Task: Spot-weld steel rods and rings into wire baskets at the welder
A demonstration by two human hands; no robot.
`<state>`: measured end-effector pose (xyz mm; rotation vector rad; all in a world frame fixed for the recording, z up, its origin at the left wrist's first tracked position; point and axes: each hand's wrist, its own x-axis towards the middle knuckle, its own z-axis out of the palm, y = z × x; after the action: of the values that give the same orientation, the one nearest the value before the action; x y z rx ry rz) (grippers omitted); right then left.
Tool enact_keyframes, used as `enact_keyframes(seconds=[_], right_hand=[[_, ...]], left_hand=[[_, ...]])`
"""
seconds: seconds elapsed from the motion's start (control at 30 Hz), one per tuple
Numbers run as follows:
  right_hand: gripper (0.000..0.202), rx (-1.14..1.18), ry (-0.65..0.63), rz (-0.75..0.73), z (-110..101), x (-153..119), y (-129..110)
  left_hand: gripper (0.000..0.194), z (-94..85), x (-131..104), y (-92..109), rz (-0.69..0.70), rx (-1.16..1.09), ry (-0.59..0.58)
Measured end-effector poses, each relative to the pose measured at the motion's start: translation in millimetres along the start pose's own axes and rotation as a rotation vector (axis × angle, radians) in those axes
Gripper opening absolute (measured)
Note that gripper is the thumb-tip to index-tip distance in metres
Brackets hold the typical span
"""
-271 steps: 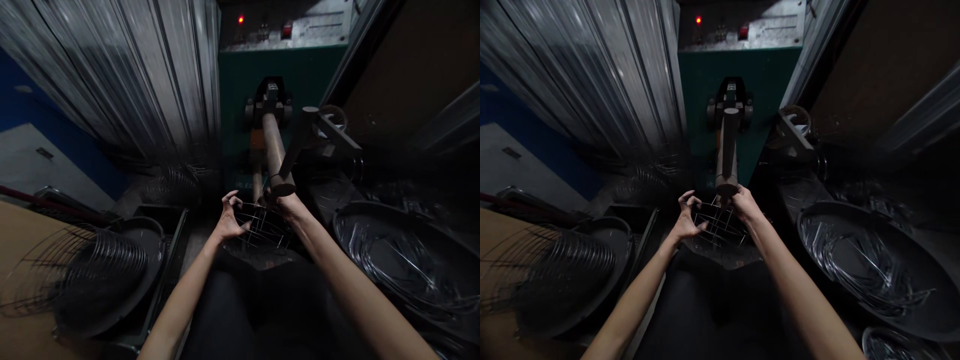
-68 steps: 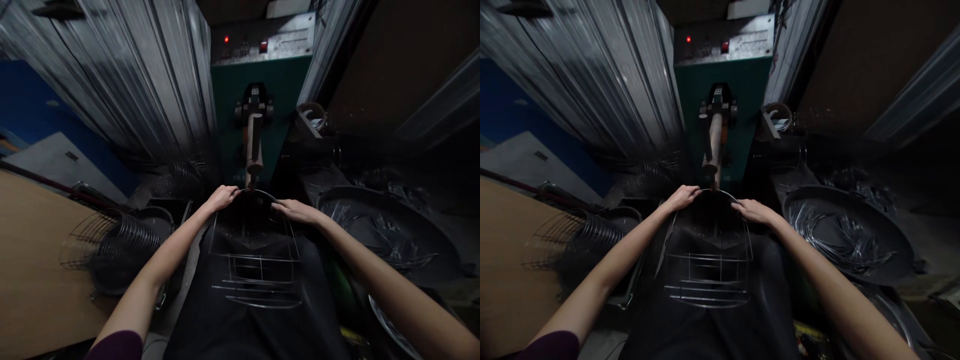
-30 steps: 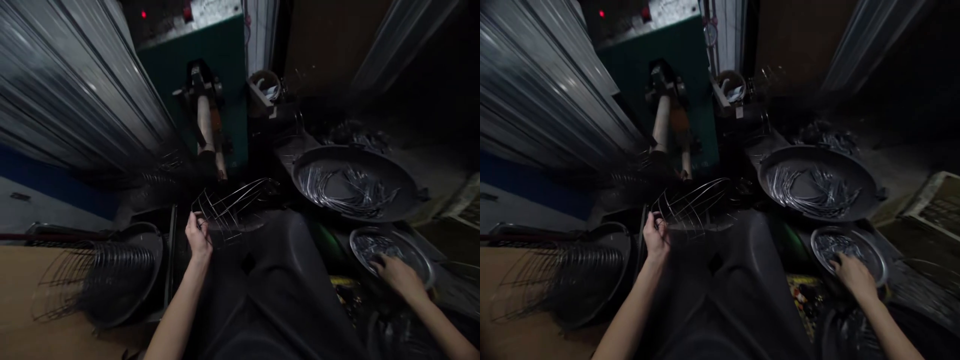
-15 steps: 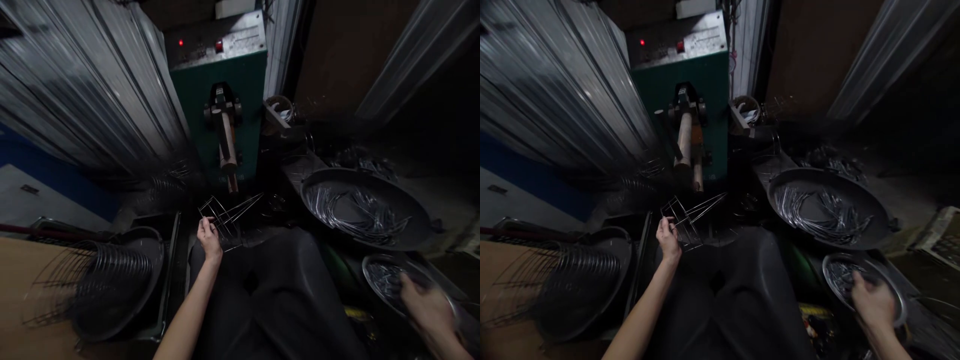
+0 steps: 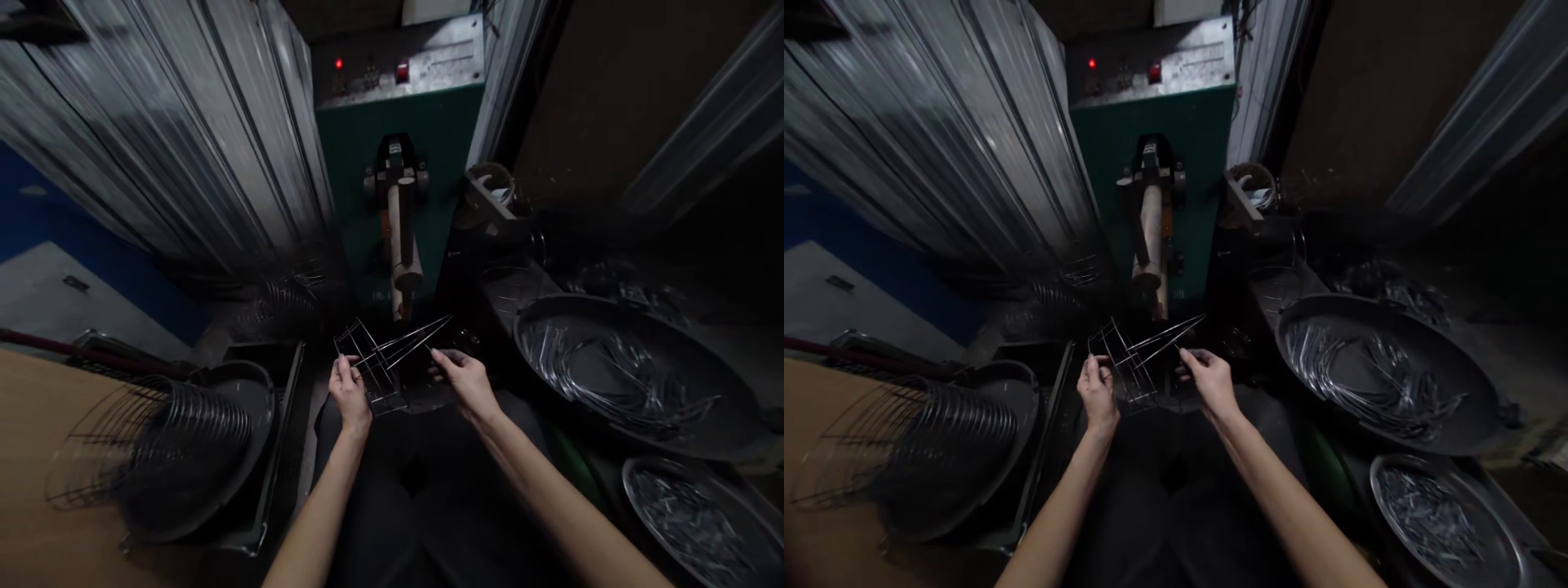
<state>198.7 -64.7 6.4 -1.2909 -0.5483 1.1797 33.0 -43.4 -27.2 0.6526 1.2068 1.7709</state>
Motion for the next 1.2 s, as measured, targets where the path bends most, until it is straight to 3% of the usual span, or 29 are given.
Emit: enact_keyframes(seconds=[0.13,0.57,0.73,1.2], right_hand=[[0.037,0.174,-0.021,0.02,21.5,5.9,-5.3],[0.032,0.325,0.046,0.243,41.6,0.3,-11.1],[0.03,0.327,0.101,0.24,46.2,-0.8,-15.2],[0.025,0.302,0.09,0.216,52.3,4.9,-19.8]], left_hand=[[0.04,-1.0,4.1,-1.3,-0.008,0.031,0.007],[0.044,4.9,12.0,-0.2,-0.053,0.124,-0.004],[0.044,8.7,14.1,-0.4,-0.061,0.137,-0.013],[0.039,22.7,20.1,7.1,-0.112,0.083,-0.048]])
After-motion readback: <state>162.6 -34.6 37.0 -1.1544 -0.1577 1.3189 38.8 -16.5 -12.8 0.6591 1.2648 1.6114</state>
